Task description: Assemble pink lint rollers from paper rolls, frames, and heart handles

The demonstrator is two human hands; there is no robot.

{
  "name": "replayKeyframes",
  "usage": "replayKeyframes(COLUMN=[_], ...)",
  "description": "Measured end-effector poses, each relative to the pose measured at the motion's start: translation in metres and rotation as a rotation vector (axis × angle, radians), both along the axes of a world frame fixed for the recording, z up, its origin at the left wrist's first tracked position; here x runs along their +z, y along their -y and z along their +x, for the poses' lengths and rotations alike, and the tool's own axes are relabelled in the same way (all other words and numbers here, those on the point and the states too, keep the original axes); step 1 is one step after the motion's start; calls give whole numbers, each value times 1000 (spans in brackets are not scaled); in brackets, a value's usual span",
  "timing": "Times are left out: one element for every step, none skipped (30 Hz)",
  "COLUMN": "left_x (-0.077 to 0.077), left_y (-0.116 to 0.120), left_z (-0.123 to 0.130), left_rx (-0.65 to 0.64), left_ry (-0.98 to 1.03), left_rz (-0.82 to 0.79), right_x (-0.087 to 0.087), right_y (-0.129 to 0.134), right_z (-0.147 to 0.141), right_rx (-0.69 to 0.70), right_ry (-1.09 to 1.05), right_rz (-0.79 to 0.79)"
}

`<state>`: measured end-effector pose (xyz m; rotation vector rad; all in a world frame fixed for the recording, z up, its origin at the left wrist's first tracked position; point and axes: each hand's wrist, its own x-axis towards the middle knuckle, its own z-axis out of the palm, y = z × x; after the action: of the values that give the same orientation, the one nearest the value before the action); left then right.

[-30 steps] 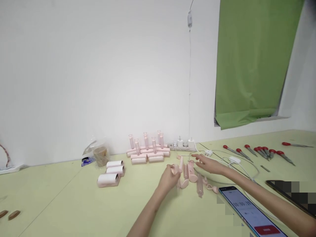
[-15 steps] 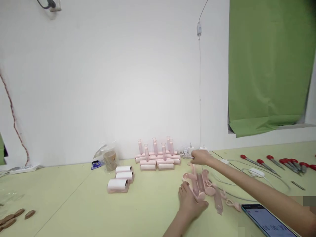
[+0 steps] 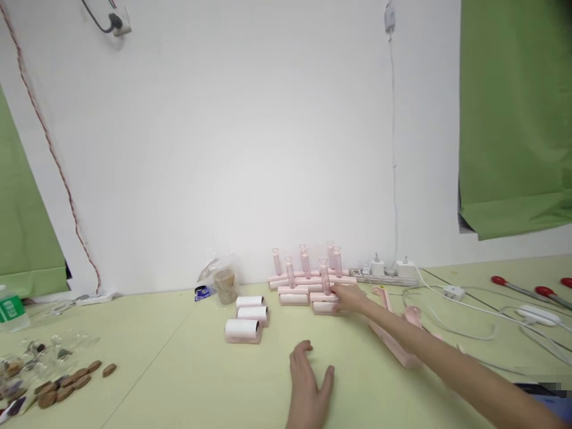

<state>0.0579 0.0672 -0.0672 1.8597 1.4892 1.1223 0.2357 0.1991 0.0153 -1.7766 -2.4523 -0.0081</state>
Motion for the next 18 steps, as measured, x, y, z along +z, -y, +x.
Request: replayKeyframes(left_x=[0,0,1,3,5,7,10,12,13,14,14,12,11,10,9,10,13,17], left_y=[-2,-3,-5,-5,-5,-5,-4,-2,-1,-1,-1,-2,-4,-6,-8,-10,-11,-10], left_z=[-7,-11,-14,-15,-15,-15,-14,-13,-13,-13,-13,-14,-15,-17,-19,-21,-23,-25], left_rx=[18,24,12,-19,-77,-150,-222,-278,-318,-339,-341,-327,-305,-270,-220,-156,-92,-44], left_ry=[34,69,101,130,156,181,207,232,251,260,255,239,217,194,176,170,185,228], left_rz=[-7,-23,-45,-72,-109,-152,-191,-221,-239,-242,-230,-213,-207,-207,-198,-170,-127,-82], right_x=[-2,-4,-7,-11,-15,-18,-20,-20,-19,-16,-12,-5,2,10,18,25,30,32], right_y=[12,27,43,61,78,93,107,117,124,129,131,131,132,132,135,138,144,150], right_z=[2,3,3,2,1,-2,-4,-7,-10,-11,-12,-12,-10,-7,-2,3,8,12], right_rx=[37,71,101,125,139,144,143,136,125,110,94,77,59,38,18,15,41,96], right_ry=[-9,-22,-38,-58,-83,-114,-152,-197,-247,-303,-361,-420,-477,-528,-579,-628,-667,-686], right_rz=[-9,-17,-23,-24,-20,-11,0,9,15,20,27,40,61,87,126,184,259,337])
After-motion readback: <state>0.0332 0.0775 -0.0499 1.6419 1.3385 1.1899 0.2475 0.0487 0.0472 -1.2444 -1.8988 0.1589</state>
